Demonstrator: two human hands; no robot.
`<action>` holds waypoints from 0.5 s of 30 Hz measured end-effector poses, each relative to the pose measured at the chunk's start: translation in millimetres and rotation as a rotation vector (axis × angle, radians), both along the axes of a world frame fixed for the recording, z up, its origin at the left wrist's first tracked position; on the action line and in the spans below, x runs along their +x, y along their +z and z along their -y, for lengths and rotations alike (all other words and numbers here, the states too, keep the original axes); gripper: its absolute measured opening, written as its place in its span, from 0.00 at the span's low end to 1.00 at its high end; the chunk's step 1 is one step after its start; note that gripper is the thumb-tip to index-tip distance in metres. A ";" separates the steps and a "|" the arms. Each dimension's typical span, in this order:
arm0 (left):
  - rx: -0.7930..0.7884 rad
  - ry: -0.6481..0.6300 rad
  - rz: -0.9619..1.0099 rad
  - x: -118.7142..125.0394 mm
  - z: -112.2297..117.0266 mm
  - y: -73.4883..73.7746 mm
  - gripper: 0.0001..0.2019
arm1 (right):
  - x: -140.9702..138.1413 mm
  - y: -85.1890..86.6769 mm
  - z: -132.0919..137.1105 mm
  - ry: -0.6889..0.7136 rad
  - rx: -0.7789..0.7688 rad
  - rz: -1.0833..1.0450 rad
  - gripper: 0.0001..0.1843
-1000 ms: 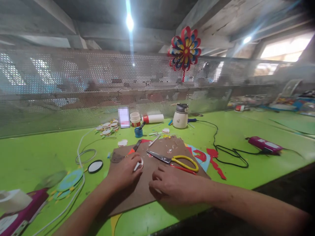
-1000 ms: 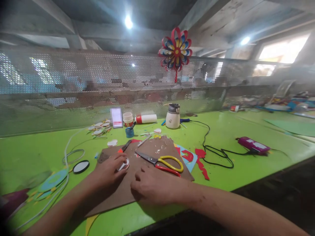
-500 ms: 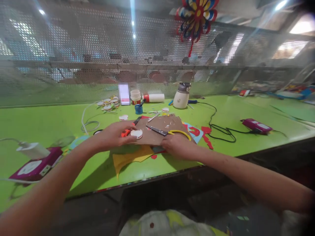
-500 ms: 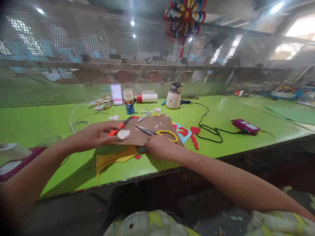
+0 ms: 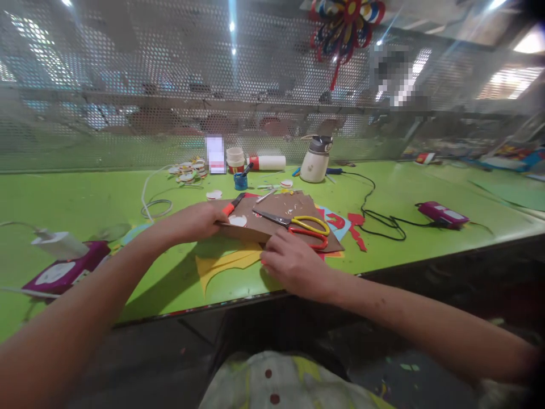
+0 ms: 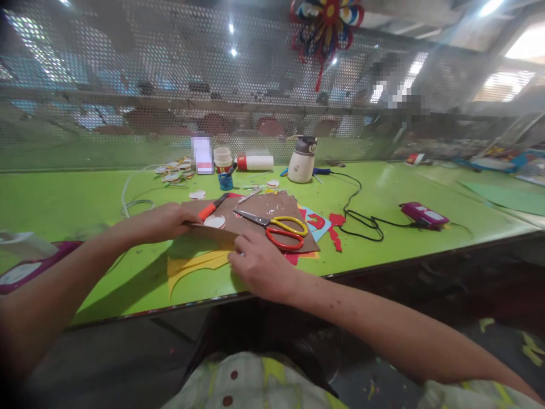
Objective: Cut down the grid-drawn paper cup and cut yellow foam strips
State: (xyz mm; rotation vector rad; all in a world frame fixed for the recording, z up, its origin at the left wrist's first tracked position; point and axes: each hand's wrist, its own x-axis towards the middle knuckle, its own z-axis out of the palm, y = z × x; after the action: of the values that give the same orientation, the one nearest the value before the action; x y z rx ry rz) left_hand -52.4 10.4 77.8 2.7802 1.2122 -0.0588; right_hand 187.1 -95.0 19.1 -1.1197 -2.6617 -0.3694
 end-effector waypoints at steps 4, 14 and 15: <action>0.019 0.024 0.014 -0.8 2.7 0.6 0.18 | -25.5 -7.3 3.7 0.130 0.029 0.067 0.08; 0.028 0.036 0.064 -4.9 1.0 1.4 0.16 | -38.1 -8.0 -10.1 0.070 -0.008 0.217 0.05; 0.031 0.035 0.071 -4.9 0.2 1.6 0.15 | -38.2 -8.0 -10.1 0.056 -0.010 0.214 0.05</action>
State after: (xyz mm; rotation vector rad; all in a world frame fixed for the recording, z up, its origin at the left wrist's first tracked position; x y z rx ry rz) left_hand -57.3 10.2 79.4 2.7610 1.2544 0.0618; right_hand 148.9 -85.0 11.0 -1.0605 -2.8757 -0.4919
